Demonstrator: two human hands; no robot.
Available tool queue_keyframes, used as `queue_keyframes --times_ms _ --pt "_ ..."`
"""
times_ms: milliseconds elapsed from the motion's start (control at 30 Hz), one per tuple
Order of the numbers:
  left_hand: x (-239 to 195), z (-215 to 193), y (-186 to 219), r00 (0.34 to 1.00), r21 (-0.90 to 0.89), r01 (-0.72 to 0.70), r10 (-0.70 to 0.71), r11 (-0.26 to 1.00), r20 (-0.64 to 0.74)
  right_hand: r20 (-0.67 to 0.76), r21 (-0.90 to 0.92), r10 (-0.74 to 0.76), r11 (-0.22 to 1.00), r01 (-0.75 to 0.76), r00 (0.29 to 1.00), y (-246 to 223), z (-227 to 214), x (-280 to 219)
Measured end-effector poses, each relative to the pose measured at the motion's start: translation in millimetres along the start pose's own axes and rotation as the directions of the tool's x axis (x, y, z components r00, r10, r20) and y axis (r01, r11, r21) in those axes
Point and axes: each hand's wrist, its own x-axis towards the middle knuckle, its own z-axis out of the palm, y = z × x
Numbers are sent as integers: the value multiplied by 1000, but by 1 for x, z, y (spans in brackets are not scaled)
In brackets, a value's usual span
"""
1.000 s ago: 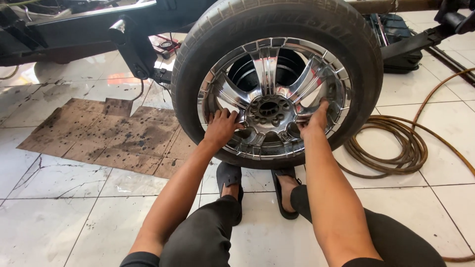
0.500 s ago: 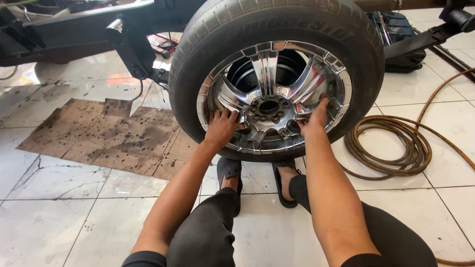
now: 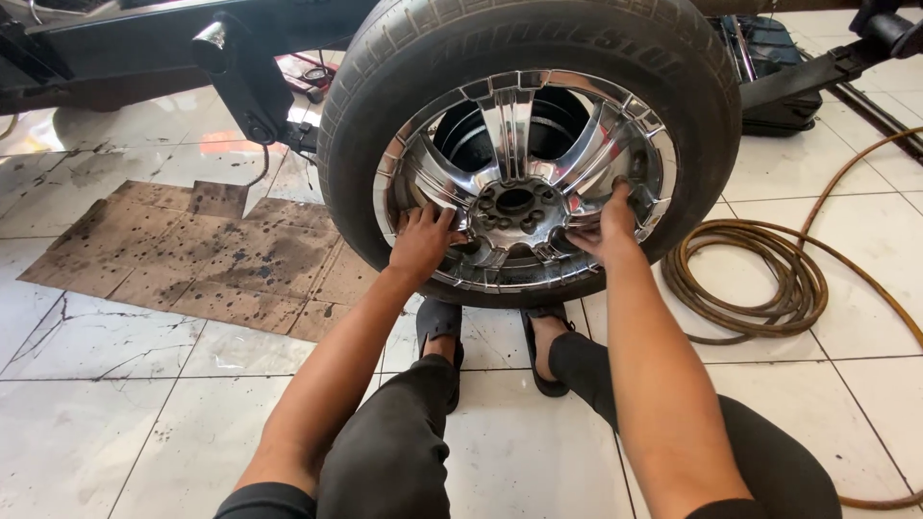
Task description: The person installs a wheel hub onto a vehicle axle, then lifts a tire and mounts it onto the hub. They hand-tighten several lug nuts to secure the wheel in place.
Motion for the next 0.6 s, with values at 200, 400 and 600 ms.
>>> queue_keyframes --times_ms 200,400,600 --pt "2 -3 -2 997 -5 23 -23 1000 71 -39 -770 68 633 -74 997 -62 -1 -66" --pt "1 -11 -1 995 44 -16 12 999 94 437 -796 -56 -489 357 897 -154 22 -152" --pt "-4 -1 -5 995 48 -23 19 999 95 724 -666 -634 -541 513 271 -161 31 -198"
